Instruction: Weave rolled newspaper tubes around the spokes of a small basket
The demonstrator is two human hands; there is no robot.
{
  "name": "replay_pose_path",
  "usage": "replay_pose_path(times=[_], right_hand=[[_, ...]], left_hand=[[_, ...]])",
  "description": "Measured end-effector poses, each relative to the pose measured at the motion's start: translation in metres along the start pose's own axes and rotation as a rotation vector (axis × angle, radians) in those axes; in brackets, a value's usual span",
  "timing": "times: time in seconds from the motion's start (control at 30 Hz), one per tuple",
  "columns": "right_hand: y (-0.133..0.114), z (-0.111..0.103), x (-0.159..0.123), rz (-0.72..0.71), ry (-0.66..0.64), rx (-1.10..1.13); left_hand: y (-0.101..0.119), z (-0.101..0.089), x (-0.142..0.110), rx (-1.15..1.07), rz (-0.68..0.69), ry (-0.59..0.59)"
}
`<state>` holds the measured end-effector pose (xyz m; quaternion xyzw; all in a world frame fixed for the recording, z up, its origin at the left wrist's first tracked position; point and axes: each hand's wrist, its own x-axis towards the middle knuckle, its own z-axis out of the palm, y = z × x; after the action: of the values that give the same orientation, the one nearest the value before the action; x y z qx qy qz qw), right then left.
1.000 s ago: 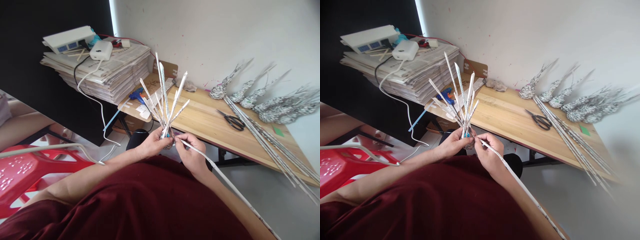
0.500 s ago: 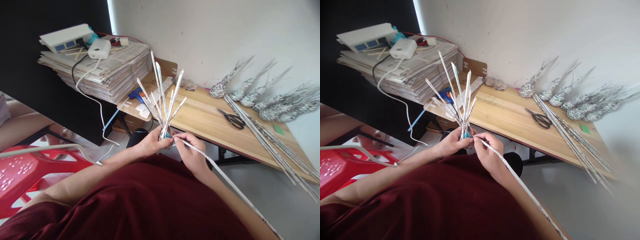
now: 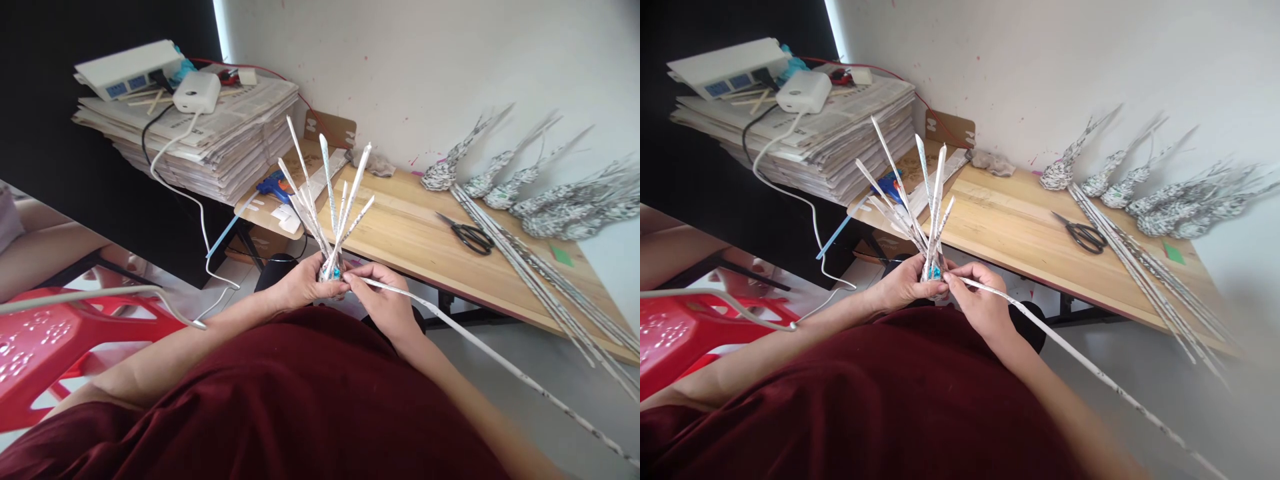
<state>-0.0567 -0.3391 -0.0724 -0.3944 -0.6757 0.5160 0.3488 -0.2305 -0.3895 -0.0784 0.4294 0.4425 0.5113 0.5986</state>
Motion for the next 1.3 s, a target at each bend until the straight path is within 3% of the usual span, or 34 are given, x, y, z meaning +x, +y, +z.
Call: replay_pose_path(times=[0.3,0.5,0.7,0.87,1.0,1.3], right_hand=[[0.003,0.001,0.001,-0.007,0.018,-0.022],[-0.001,0.004,-0.002,-0.027,0.049,-0.047],[0.000,0.004,-0.006,-0.124,0.076,-0.210],[0.003,0.001,-0.006,-0.285,0.086,-0.409],[0.001,-0.002,-0.003,-0.380,0.074,-0.373],[0.000,-0.003,0.004,-0.159,-0.037,-0.232]], left_hand=[[-0.007,-0.006,-0.005,-0.037,0.062,-0.134],[-0.010,-0.004,-0.006,-0.252,-0.040,-0.105],[-0.015,-0.010,-0.005,-0.059,-0.029,-0.128],[-0.011,-0.009,-0.003,0.033,0.028,-0.136],[-0.007,-0.007,-0.003,0.126,0.045,-0.134],[-0.011,-0.012,-0.002,0.341,0.097,-0.145]])
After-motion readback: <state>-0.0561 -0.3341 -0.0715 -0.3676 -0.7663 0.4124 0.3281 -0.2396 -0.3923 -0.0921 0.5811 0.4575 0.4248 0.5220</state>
